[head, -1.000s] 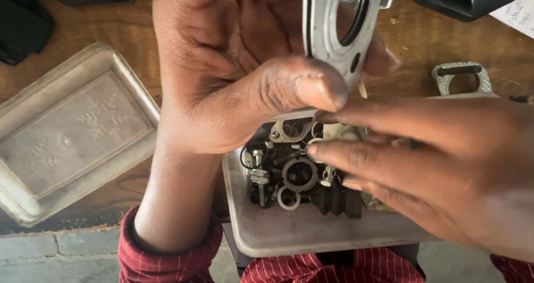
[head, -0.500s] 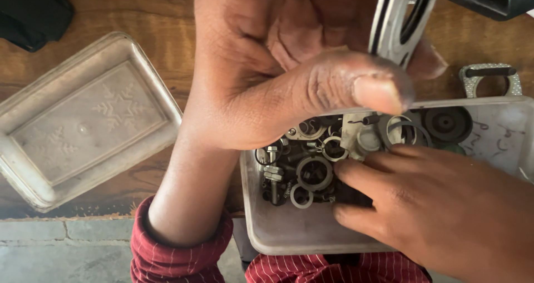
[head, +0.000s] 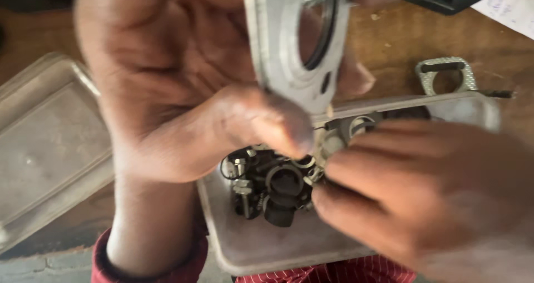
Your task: The person assembles small mechanical parts by hand, picking up a metal plate and inserting bolts and washers into its holes. They repeatedly select components from a plastic container, fit them into the plate, and adjust the assembly. The workspace includes a carburetor and other tools on a wooden table.
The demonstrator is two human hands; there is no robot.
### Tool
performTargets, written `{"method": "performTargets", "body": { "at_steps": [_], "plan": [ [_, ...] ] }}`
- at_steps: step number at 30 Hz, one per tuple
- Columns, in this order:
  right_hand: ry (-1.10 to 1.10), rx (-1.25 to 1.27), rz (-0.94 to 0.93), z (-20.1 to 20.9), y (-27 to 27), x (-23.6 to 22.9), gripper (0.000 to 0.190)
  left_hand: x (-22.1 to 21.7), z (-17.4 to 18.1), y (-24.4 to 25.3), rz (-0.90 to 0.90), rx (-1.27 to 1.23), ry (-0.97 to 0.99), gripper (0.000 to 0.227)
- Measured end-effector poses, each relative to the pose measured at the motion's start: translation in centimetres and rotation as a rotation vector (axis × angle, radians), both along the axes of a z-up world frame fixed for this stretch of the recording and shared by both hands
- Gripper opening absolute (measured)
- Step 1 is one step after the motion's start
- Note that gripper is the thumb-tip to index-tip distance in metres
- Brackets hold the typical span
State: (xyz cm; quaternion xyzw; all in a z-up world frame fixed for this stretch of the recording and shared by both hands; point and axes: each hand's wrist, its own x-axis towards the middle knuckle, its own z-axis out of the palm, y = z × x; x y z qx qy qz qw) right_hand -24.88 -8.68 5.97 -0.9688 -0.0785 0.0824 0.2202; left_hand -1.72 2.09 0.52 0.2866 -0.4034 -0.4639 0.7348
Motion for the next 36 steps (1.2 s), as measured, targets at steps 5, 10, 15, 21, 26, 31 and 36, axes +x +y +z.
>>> {"method": "performTargets", "body": {
  "at_steps": [5,10,15,21,26,31,36],
  "plan": [
    [0.756,0.018,0.269,-0.9,0.5,0.8,0.018,0.7,0.4,0.2,0.006,0.068,0.018,0.106],
    [0.735,-0.026,0.173,-1.3,0.6,1.5,0.021,1.0,0.1,0.1,0.035,0.09,-0.001,0.108],
    [0.463,-0.025,0.089,-1.3,0.5,1.4,0.017,1.0,-0.2,0.2,0.021,0.091,0.006,0.105],
    [0.784,0.009,0.244,-1.7,1.0,1.5,0.016,0.9,-0.5,0.0,0.0,0.085,0.021,0.102],
    [0.593,0.072,0.164,-2.2,1.7,1.5,0.013,0.7,-0.5,-0.1,-0.018,0.073,0.045,0.099],
    [0.651,-0.01,0.136,-2.3,2.0,1.6,0.014,0.1,-0.5,-0.3,-0.054,0.062,0.08,0.096],
    [0.475,0.003,0.293,-2.0,1.6,1.2,0.017,-0.2,-0.4,-0.8,-0.111,0.045,0.122,0.093]
  ]
}}
